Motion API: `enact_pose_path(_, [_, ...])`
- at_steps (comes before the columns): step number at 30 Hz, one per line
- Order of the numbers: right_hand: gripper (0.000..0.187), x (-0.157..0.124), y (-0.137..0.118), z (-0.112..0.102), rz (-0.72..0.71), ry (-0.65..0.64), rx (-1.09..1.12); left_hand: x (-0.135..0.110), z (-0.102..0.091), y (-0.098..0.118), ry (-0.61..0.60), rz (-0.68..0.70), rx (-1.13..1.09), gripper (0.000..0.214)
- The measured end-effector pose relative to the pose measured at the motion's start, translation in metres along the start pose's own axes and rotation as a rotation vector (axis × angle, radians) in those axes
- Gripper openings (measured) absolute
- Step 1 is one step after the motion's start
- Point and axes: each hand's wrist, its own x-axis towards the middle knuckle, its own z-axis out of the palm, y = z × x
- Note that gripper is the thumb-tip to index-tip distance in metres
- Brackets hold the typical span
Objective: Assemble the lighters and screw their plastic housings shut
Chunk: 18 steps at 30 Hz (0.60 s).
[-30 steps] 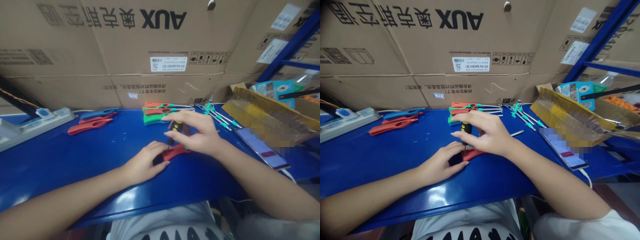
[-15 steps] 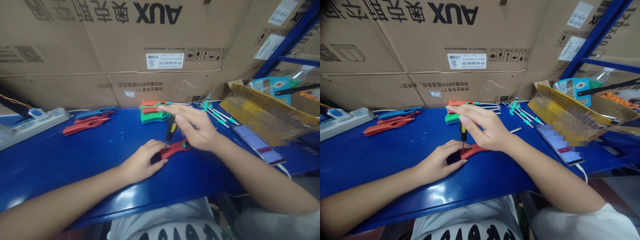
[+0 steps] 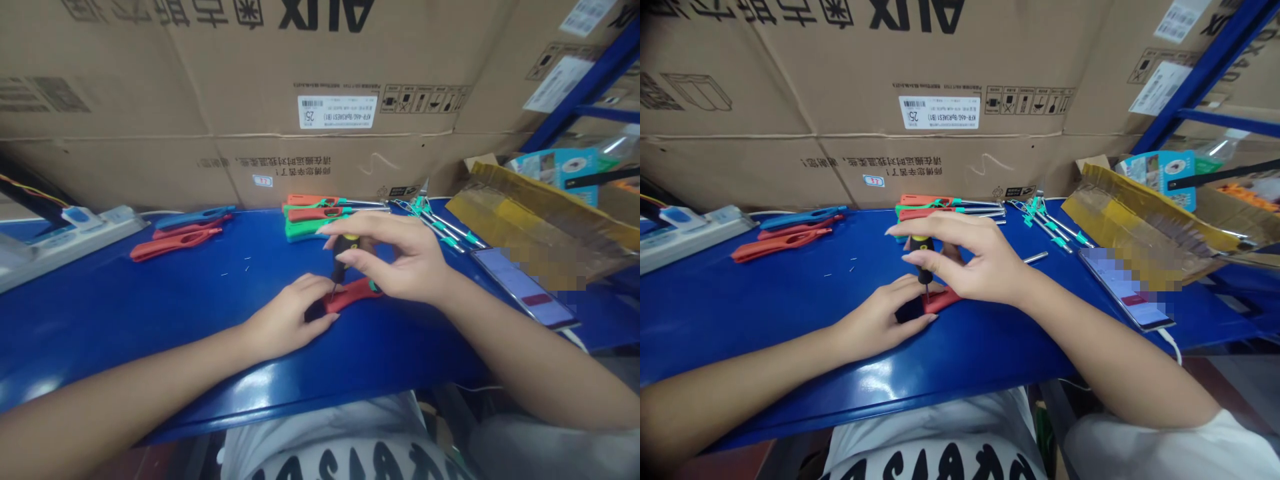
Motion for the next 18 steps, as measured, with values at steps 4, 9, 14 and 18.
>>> enact_pose_path(4, [0.028, -0.0003, 0.0020, -0.0017, -0.102, 0.079, -0.211, 0.0000, 0.0009, -0.0012, 0.005, 0.007, -0.005, 0.032])
enact_pose_path(9, [0.032, 0.0016, 0.0008, -0.0034, 0.058, -0.048, 0.047, 0.0003, -0.0002, -0.0020, -0.004, 0.009, -0.012, 0.032])
enact_pose_path(14, [0.026, 0.0010, 0.0034, -0.0052, -0.077, 0.060, -0.156, 0.0002, -0.0003, -0.0020, 0.002, 0.012, -0.018, 0.032])
enact_pose_path(18, [0.035, 0.0009, 0.0022, -0.0053, 0.077, -0.079, 0.042, 0.0007, -0.0011, -0.0008, -0.010, 0.015, -0.020, 0.032])
